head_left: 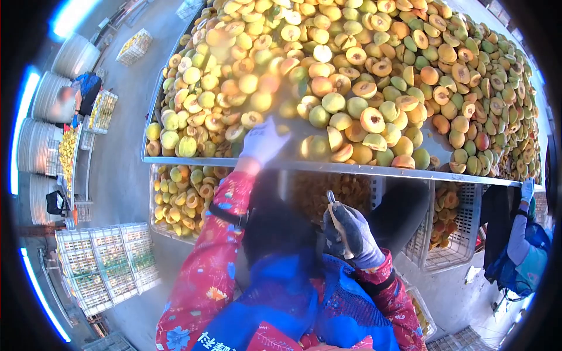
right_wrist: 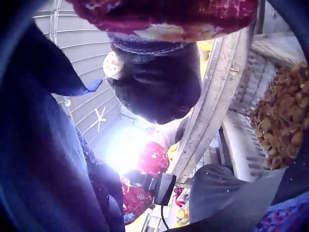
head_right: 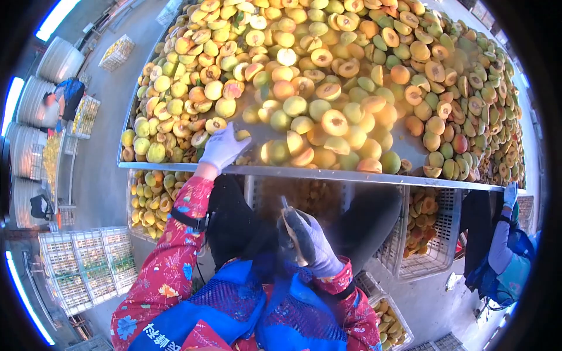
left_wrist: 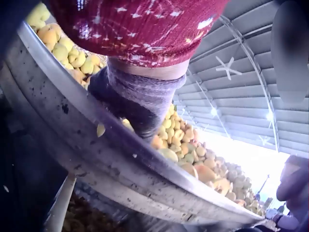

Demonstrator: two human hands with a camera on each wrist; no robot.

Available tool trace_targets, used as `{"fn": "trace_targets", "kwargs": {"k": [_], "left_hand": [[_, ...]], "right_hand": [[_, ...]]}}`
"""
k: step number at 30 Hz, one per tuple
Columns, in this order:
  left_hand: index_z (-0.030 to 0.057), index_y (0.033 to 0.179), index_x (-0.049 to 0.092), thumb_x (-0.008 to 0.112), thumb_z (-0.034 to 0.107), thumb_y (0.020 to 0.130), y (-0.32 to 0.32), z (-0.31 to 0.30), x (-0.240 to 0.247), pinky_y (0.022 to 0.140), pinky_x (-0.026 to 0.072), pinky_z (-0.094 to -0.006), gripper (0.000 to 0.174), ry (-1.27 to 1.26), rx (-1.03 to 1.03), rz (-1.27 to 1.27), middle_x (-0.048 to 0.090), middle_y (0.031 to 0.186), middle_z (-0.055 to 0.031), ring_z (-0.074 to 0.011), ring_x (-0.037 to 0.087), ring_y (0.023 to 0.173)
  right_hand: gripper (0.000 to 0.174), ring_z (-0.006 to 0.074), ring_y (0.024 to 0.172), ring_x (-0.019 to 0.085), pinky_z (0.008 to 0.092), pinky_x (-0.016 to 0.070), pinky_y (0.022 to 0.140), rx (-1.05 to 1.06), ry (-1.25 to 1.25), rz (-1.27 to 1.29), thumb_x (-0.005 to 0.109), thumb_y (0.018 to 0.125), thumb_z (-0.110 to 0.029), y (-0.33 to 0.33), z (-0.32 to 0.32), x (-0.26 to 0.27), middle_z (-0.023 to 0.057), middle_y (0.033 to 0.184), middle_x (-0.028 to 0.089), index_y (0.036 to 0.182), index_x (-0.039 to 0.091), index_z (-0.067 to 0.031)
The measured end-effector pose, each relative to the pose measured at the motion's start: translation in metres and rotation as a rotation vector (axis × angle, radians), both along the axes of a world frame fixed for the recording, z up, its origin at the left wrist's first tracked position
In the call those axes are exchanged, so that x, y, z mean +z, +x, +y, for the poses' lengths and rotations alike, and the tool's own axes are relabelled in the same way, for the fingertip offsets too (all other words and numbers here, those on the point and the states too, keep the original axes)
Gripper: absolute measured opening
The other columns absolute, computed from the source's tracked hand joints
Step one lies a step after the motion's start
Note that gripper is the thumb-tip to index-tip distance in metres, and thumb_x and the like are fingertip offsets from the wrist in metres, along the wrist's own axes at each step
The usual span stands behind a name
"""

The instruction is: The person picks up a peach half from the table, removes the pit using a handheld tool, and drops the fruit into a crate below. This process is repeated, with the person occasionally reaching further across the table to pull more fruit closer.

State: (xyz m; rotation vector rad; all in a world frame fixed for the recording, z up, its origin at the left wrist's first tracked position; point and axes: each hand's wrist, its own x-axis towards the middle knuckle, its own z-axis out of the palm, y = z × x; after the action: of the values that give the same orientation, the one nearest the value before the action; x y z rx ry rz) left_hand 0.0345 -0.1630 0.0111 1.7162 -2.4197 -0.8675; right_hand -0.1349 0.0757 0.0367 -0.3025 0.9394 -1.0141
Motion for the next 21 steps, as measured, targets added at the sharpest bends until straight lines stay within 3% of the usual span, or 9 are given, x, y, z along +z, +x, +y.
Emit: {"fn": "trace_targets", "kwargs": {"k": [2,3,6,7,10,12,17,19,21], "left_hand": [[0.0007,0.125,0.057,0.054,0.032,0.097,0.013,0.02,0.007,0.092,0.0483,-0.0359,0.042,0.256,0.007,0.621,0.063,0.117,-0.0162,-0.0247,0.06,0.109],[0.0004,0.124,0.057,0.052,0.032,0.098,0.022,0.025,-0.003,0.092,0.0481,-0.0352,0.041,0.191,-0.102,0.761,0.062,0.119,-0.0145,-0.0228,0.06,0.109],[-0.0011,0.123,0.057,0.047,0.037,0.101,0.036,0.05,-0.016,0.093,0.0485,-0.0337,0.045,0.024,-0.297,0.839,0.062,0.122,-0.0118,-0.0199,0.059,0.109],[-0.0021,0.123,0.056,0.044,0.044,0.103,0.037,0.061,-0.01,0.092,0.0491,-0.0337,0.052,0.043,-0.276,0.8,0.062,0.121,-0.0126,-0.0207,0.059,0.109],[-0.0018,0.124,0.053,0.042,0.053,0.101,-0.001,0.085,0.027,0.088,0.0501,-0.0309,0.06,0.438,-0.057,1.033,0.063,0.111,-0.0099,-0.0172,0.06,0.101],[-0.0008,0.124,0.052,0.041,0.057,0.1,-0.011,0.092,0.03,0.085,0.0502,-0.0288,0.064,0.827,0.088,1.268,0.062,0.105,-0.0082,-0.015,0.06,0.096],[-0.0047,0.122,0.052,0.044,0.036,0.103,-0.011,0.104,-0.01,0.08,0.0505,-0.0361,0.045,0.221,-0.015,0.936,0.063,0.104,-0.0155,-0.0258,0.062,0.088],[-0.006,0.123,0.052,0.044,0.028,0.103,-0.019,0.104,0.025,0.078,0.0507,-0.0394,0.04,0.303,0.039,0.866,0.063,0.106,-0.0197,-0.0306,0.063,0.087],[-0.0055,0.121,0.053,0.048,0.022,0.1,-0.016,0.108,0.009,0.075,0.0512,-0.0407,0.035,-0.28,-0.198,0.567,0.063,0.105,-0.0217,-0.0346,0.063,0.086]], "right_hand": [[0.023,0.0141,0.05,0.045,0.0281,0.0382,0.048,0.029,-0.068,0.229,0.052,0.101,-0.023,0.001,-0.003,0.009,0.0049,0.063,0.048,0.09,0.054,-0.0029],[0.017,0.0169,0.051,0.046,0.0303,0.0399,0.05,0.062,-0.086,0.315,0.051,0.1,-0.017,0.0,-0.006,0.014,0.0064,0.063,0.049,0.092,0.054,-0.002],[0.011,0.0241,0.051,0.046,0.0352,0.0431,0.054,0.067,-0.025,0.37,0.052,0.098,-0.011,0.006,-0.022,0.038,0.0093,0.064,0.049,0.1,0.055,-0.0009],[0.012,0.0283,0.051,0.049,0.0357,0.044,0.053,0.068,-0.255,0.61,0.05,0.099,-0.012,0.009,-0.022,0.019,0.0108,0.065,0.053,0.104,0.055,-0.0016],[0.015,0.0285,0.055,0.056,0.0379,0.044,0.051,0.01,-0.565,0.972,0.051,0.099,-0.014,0.013,-0.028,0.011,0.0126,0.065,0.054,0.104,0.056,0.0002],[0.017,0.0356,0.062,0.063,0.0443,0.0442,0.051,0.1,-0.675,1.162,0.054,0.097,-0.013,0.008,-0.03,0.017,0.0177,0.067,0.055,0.103,0.052,0.003],[0.015,0.0408,0.064,0.062,0.0462,0.0453,0.053,0.126,-0.472,1.099,0.054,0.096,-0.011,0.013,-0.033,0.02,0.0225,0.071,0.058,0.101,0.049,0.0021],[0.013,0.0398,0.063,0.061,0.0452,0.0458,0.054,0.167,-0.447,1.142,0.053,0.096,-0.01,0.015,-0.037,0.019,0.0213,0.072,0.06,0.101,0.05,0.0017],[0.012,0.038,0.06,0.06,0.0456,0.0457,0.054,0.246,-0.408,1.204,0.052,0.096,-0.01,0.016,-0.039,0.021,0.0201,0.07,0.059,0.101,0.05,0.0018]]}}
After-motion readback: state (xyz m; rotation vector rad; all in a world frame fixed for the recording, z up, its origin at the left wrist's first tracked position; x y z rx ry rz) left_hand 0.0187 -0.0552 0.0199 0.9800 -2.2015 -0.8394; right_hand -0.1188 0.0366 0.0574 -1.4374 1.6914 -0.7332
